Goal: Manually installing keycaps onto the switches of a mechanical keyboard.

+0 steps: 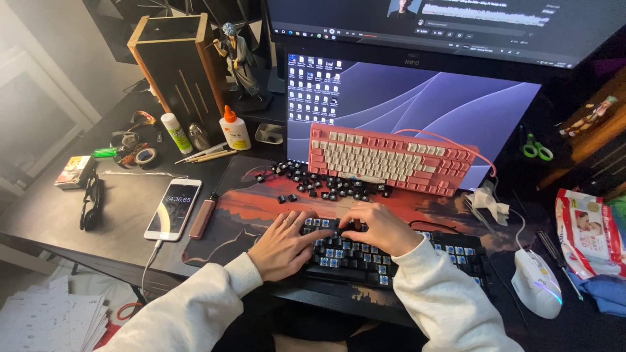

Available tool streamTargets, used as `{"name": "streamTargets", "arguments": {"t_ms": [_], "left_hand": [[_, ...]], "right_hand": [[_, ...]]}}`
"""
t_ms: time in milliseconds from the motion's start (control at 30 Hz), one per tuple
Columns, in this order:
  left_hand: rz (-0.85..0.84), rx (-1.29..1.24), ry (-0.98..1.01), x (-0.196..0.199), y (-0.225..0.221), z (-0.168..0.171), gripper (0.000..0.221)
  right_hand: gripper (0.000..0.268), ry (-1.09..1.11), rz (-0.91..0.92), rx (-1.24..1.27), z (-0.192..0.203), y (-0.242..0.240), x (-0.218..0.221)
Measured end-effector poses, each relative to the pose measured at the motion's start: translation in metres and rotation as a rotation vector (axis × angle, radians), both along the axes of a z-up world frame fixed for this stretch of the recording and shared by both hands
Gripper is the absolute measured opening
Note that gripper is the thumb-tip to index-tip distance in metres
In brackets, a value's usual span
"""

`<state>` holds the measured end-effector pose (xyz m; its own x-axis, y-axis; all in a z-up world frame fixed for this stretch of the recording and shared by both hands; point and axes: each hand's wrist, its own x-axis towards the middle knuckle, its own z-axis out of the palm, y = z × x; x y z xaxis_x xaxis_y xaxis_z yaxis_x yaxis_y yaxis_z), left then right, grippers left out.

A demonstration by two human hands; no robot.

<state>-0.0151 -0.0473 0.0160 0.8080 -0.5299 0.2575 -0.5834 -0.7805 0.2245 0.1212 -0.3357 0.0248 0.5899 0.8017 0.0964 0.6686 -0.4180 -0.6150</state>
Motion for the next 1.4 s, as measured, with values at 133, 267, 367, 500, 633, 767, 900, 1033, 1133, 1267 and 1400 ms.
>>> {"name": "streamTargets", "arguments": {"t_ms": [133,267,367,500,633,767,900,1033,1133,1267,1400], "left_hand": [[-0.003,0.029,0.023,0.002,0.001,-0.005,0.053],[0.012,0.071,0.019,0.002,-0.002,-0.004,0.058],[0.019,0.034,0.022,0.002,0.001,-0.001,0.063],[0.064,0.013,-0.076,0.012,0.011,-0.015,0.058],[0.113,-0.023,-0.195,0.013,0.009,-0.015,0.047],[0.156,-0.061,-0.173,0.019,0.015,-0.028,0.040],[0.199,-0.065,-0.148,0.021,0.016,-0.025,0.029],[0.205,-0.077,-0.141,0.022,0.016,-0.024,0.028],[0.207,-0.083,-0.136,0.022,0.017,-0.023,0.025],[0.219,-0.106,-0.175,0.022,0.017,-0.024,0.021],[0.227,-0.141,-0.191,0.021,0.016,-0.024,0.017]], "right_hand": [[0.012,-0.008,-0.013,-0.026,0.001,-0.004,0.001],[0.009,-0.041,-0.021,0.004,-0.009,-0.010,0.006],[0.010,-0.047,-0.077,0.038,-0.004,-0.018,0.006],[0.017,-0.070,-0.092,0.073,-0.019,-0.020,0.005],[0.013,-0.054,-0.057,0.048,-0.026,-0.016,-0.006],[0.007,-0.164,-0.029,0.018,-0.047,-0.014,-0.003],[0.005,-0.187,-0.026,0.004,-0.053,-0.013,-0.006],[0.005,-0.217,-0.012,-0.007,-0.057,-0.014,-0.006],[0.009,-0.258,0.016,-0.032,-0.047,-0.012,-0.011],[0.010,-0.336,0.037,-0.080,-0.039,-0.012,-0.012],[0.025,-0.344,0.014,-0.151,0.004,-0.007,-0.033]]}}
